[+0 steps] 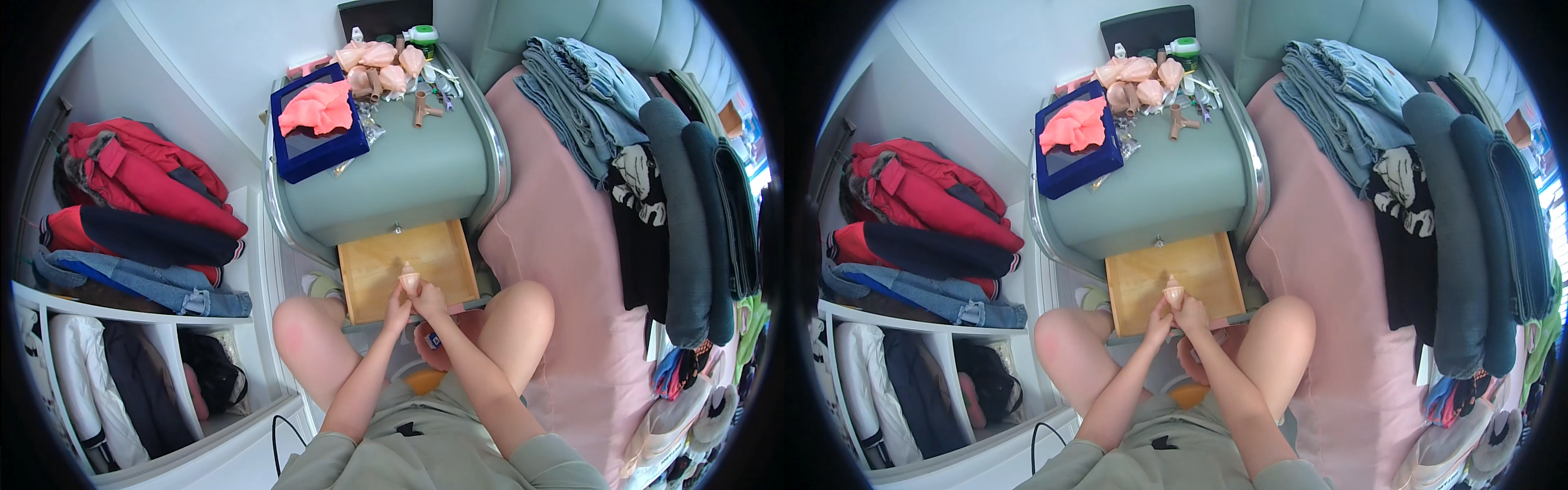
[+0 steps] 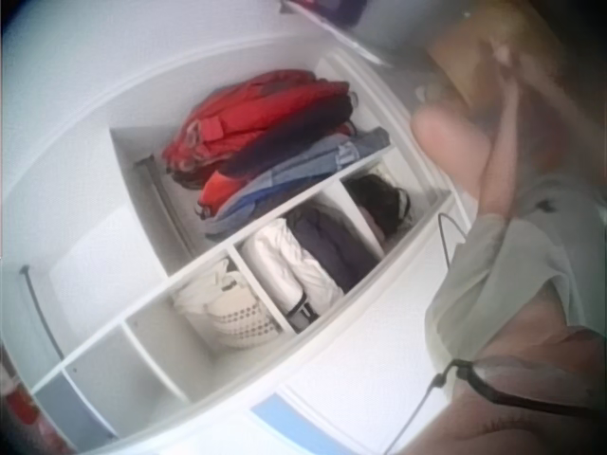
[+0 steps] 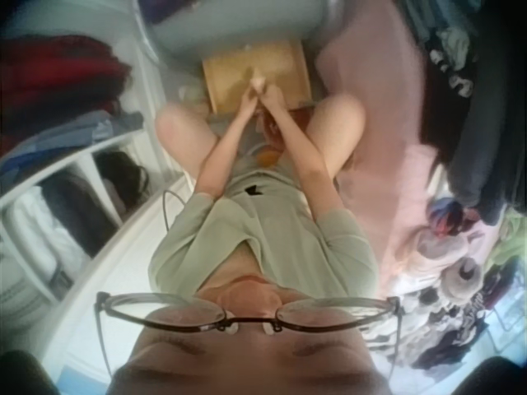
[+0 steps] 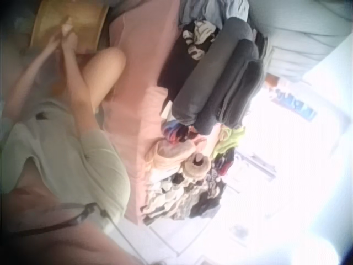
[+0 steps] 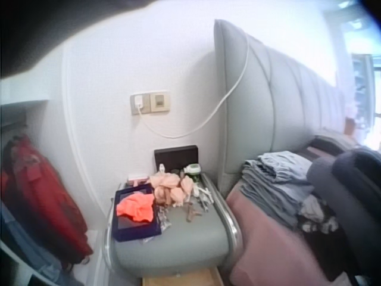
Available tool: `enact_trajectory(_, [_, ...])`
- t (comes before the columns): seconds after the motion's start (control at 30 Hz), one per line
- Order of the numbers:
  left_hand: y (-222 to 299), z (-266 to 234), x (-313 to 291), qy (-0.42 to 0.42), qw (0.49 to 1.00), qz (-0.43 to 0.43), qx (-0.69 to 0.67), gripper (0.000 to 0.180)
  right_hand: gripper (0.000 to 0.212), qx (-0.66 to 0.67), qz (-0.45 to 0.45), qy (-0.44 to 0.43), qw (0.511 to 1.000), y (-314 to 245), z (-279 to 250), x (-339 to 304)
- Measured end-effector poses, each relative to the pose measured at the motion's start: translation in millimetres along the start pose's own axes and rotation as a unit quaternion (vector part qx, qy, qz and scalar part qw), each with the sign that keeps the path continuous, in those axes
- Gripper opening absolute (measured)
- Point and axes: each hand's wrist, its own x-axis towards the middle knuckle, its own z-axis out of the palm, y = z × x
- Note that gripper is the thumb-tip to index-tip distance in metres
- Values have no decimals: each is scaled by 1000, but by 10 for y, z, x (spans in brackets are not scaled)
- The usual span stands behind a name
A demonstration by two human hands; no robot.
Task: The person assembles components of a doll by hand, retrieving plastic limbs and a torso from a drawer and joining them together while sitting at a nightstand.
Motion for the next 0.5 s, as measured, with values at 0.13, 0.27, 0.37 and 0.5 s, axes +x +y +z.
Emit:
enact_trajectory(0.13, [19, -47, 172, -30, 994, -94, -37, 49, 28, -38, 15, 1, 999, 89, 81, 200])
enact_trajectory(0.27, [-247, -111, 374, -36, 992, -67, -97, 45, 27, -18, 16, 17, 1000, 149, 214, 258])
enact_trajectory(0.37, [-174, -94, 359, -41, 991, -96, -78, 44, 24, 14, 21, 12, 1000, 210, 270, 254])
enact_trajectory(0.5, [-21, -12, 309, 11, 985, -141, -97, 44, 28, 14, 20, 9, 1000, 204, 242, 250])
